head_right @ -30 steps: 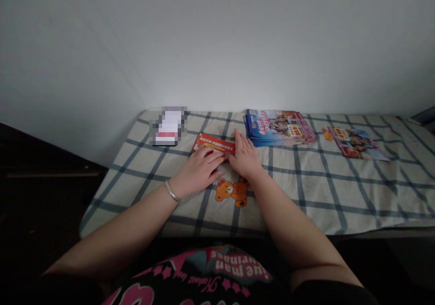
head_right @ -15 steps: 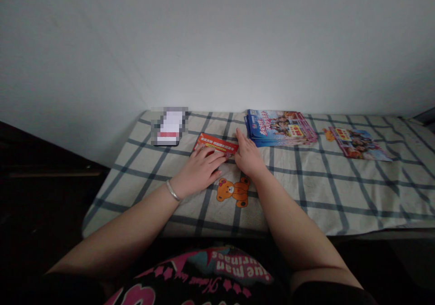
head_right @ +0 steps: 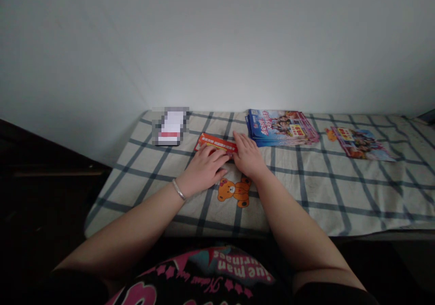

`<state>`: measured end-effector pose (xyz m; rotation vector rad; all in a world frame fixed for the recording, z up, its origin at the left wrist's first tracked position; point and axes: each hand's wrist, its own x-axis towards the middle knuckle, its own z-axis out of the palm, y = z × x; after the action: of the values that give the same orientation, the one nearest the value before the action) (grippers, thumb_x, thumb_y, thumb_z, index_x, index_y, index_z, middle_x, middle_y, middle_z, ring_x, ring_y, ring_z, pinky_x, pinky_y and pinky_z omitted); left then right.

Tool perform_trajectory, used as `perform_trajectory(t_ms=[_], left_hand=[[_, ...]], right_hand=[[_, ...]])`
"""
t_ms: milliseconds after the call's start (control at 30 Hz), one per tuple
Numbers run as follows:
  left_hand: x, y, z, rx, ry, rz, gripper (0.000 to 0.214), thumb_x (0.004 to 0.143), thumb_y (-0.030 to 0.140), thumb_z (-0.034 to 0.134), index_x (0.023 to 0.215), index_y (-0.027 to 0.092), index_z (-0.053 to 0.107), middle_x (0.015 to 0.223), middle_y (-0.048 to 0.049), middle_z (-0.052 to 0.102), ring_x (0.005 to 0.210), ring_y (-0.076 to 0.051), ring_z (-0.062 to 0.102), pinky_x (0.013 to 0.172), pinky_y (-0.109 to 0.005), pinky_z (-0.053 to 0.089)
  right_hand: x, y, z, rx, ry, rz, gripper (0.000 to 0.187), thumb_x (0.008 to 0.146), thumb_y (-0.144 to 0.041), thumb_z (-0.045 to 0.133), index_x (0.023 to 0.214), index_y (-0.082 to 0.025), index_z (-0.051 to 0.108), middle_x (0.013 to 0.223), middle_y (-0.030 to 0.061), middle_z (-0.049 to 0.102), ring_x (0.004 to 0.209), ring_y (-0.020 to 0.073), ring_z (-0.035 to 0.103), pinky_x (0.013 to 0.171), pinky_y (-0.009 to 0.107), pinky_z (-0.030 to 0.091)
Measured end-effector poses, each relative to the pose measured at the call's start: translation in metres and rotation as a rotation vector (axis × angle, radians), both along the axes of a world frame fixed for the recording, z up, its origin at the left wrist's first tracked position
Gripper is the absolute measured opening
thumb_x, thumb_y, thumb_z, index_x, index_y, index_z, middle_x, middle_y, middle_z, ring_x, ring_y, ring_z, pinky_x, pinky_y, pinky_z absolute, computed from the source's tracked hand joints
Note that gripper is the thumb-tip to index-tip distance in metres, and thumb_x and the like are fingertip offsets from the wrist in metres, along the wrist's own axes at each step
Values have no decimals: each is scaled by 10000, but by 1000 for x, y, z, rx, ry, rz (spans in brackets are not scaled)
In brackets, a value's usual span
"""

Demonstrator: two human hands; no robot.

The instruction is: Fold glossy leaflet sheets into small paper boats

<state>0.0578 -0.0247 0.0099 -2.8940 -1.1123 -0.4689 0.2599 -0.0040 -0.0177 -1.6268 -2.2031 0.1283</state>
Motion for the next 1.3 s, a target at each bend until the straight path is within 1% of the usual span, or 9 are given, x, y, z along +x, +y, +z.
perform_trajectory(t_ms=[167,333,433,567,800,967,1100,1200,1300], left_hand=[[-3,-1,1,7,6,-11,357,905,354,592,1236,221,594,1255,-62,597,1183,-293,449,1109,-529,291],[-6,-2,2,1,2,-10,333,924,330,566,1234,212,589,1263,-60,604,1198,-280,460,1100,-505,315],[-8,-3,4,0,16,-20,306,930,310,556,1215,207,597,1269,-56,604,1217,-269,461,1115,-487,314],[-14,-3,6,-10,27,-46,255,944,270,526,1175,195,601,1273,-59,600,1234,-240,468,1095,-434,365],[-26,2,1,-32,-2,-102,197,945,223,497,1104,181,606,1279,-60,594,1282,-229,461,1108,-413,383],[-29,6,-2,-36,-45,-111,253,912,155,483,1144,169,583,1249,-79,613,1264,-221,482,1096,-430,406],[-29,8,-5,-31,-55,-99,337,896,141,478,1225,156,549,1263,-91,612,1258,-219,491,1096,-433,411],[-29,9,-8,-8,-37,-89,361,909,152,459,1261,154,544,1336,-93,573,1299,-218,460,1133,-431,370],[-29,9,-7,-5,-19,-76,379,911,173,465,1281,166,546,1377,-82,544,1333,-227,423,1154,-433,336]], right_hand=[[2,2,-2,10,1,10,684,840,-183,429,1509,-105,313,1497,141,454,1409,281,378,1153,491,327],[2,1,-1,10,-6,10,665,841,-166,410,1498,-92,338,1498,140,453,1409,273,380,1161,472,324],[2,1,0,9,-5,12,661,841,-163,407,1497,-108,346,1498,135,456,1408,276,380,1157,485,330],[3,2,0,5,6,19,665,827,-144,405,1491,-121,364,1491,140,465,1407,278,384,1155,504,335],[6,2,-1,4,54,45,647,801,-101,402,1447,-110,436,1492,139,466,1414,270,375,1166,505,321],[9,1,1,21,167,81,510,820,-136,448,1307,-187,589,1410,109,554,1374,270,426,1137,538,350],[9,-4,6,44,206,124,307,842,-174,484,1041,-228,711,1350,81,600,1352,268,442,1131,549,349],[7,-7,9,44,214,128,235,861,-195,496,894,-235,725,1323,70,620,1363,280,421,1127,559,347],[7,-8,10,44,218,140,246,903,-247,493,822,-224,725,1299,79,635,1350,282,431,1132,545,345]])
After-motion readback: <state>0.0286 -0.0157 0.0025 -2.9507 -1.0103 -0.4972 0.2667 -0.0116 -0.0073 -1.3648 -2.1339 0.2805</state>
